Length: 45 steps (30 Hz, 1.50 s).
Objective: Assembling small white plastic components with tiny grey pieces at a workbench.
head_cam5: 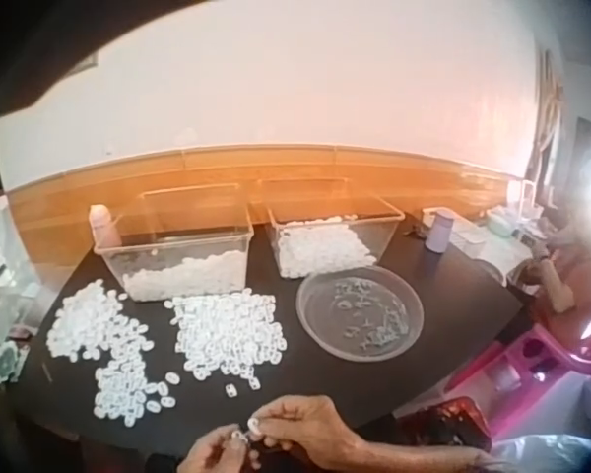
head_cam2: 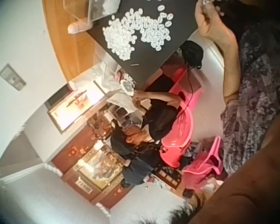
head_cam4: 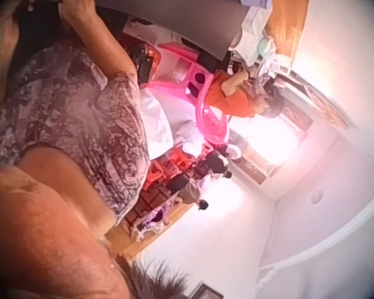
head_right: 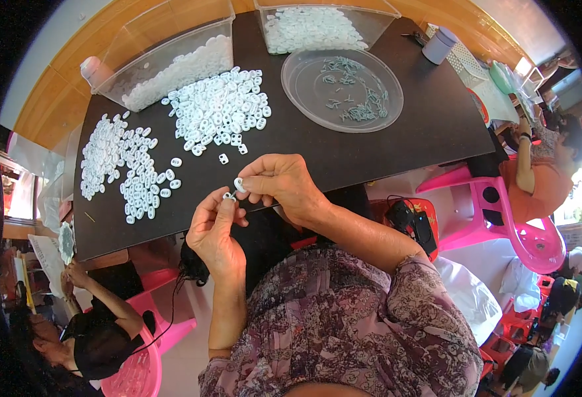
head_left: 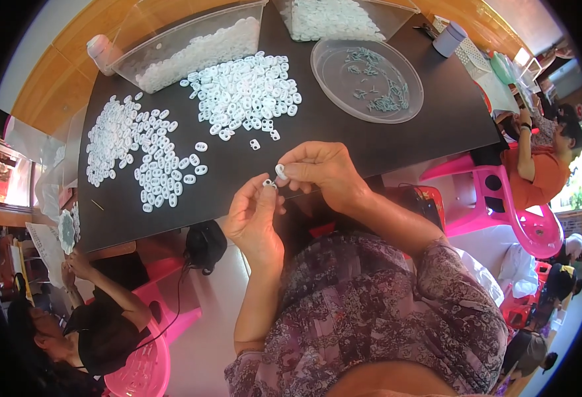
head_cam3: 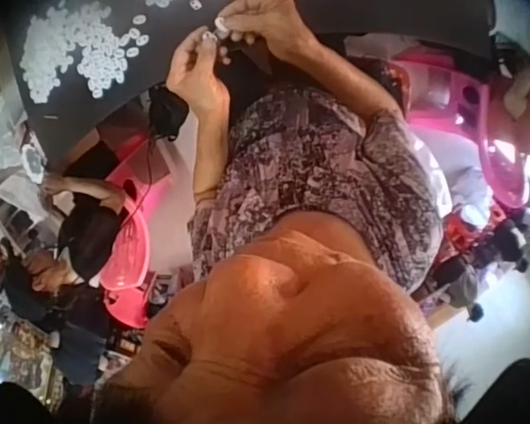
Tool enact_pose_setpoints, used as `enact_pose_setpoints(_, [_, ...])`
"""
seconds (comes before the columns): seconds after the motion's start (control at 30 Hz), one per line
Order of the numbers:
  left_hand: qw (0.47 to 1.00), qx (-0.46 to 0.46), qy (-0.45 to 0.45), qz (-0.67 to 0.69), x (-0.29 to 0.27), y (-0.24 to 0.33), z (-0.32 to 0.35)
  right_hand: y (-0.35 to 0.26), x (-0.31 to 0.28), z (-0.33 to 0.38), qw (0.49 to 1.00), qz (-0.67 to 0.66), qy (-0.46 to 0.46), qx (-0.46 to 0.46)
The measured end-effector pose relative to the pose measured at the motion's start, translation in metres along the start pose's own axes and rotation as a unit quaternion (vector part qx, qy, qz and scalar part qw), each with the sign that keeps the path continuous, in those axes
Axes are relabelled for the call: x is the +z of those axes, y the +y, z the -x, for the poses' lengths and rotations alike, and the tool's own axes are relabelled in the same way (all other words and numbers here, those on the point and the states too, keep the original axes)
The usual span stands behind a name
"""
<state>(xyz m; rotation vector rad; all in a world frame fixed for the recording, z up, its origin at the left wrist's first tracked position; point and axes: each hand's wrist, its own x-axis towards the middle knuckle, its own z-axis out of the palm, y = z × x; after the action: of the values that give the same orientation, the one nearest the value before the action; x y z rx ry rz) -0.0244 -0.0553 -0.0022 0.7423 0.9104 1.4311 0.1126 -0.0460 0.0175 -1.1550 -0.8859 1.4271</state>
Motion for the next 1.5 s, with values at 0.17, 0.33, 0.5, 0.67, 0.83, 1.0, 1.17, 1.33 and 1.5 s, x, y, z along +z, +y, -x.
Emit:
enact_pose_setpoints(0.17, [0.999,0.004,0.01,-0.037,0.0,0.002,0.002,0.001,0.002,0.0,1.0,0.002,0.005,-0.009])
enact_pose_setpoints(0.33, [0.999,0.007,0.009,-0.046,-0.001,0.001,0.001,0.004,0.003,0.001,0.999,0.033,0.005,-0.027])
enact_pose_setpoints(0.5, [0.998,0.025,0.004,-0.064,-0.002,0.001,0.003,0.005,0.004,0.002,0.996,0.067,0.016,-0.057])
enact_pose_setpoints(0.67, [0.997,0.035,-0.004,-0.062,-0.004,-0.004,0.002,0.011,0.004,0.002,0.988,0.116,0.014,-0.1])
enact_pose_setpoints(0.83, [0.997,0.032,-0.004,-0.064,-0.004,-0.006,0.002,0.011,0.009,0.006,0.976,0.164,0.036,-0.139])
enact_pose_setpoints(1.0, [0.996,0.042,-0.02,-0.081,-0.003,-0.006,0.003,0.017,0.012,0.009,0.969,0.174,0.05,-0.166])
enact_pose_setpoints(1.17, [0.999,0.038,-0.012,-0.033,0.0,-0.006,0.003,0.017,0.013,0.011,0.957,0.206,0.049,-0.199])
enact_pose_setpoints(1.33, [0.998,0.025,-0.027,-0.055,-0.003,-0.008,0.002,0.021,0.01,0.011,0.936,0.249,0.033,-0.245])
enact_pose_setpoints(1.5, [0.999,-0.008,-0.044,-0.015,0.001,-0.003,0.003,0.021,0.005,0.013,0.913,0.3,0.022,-0.276])
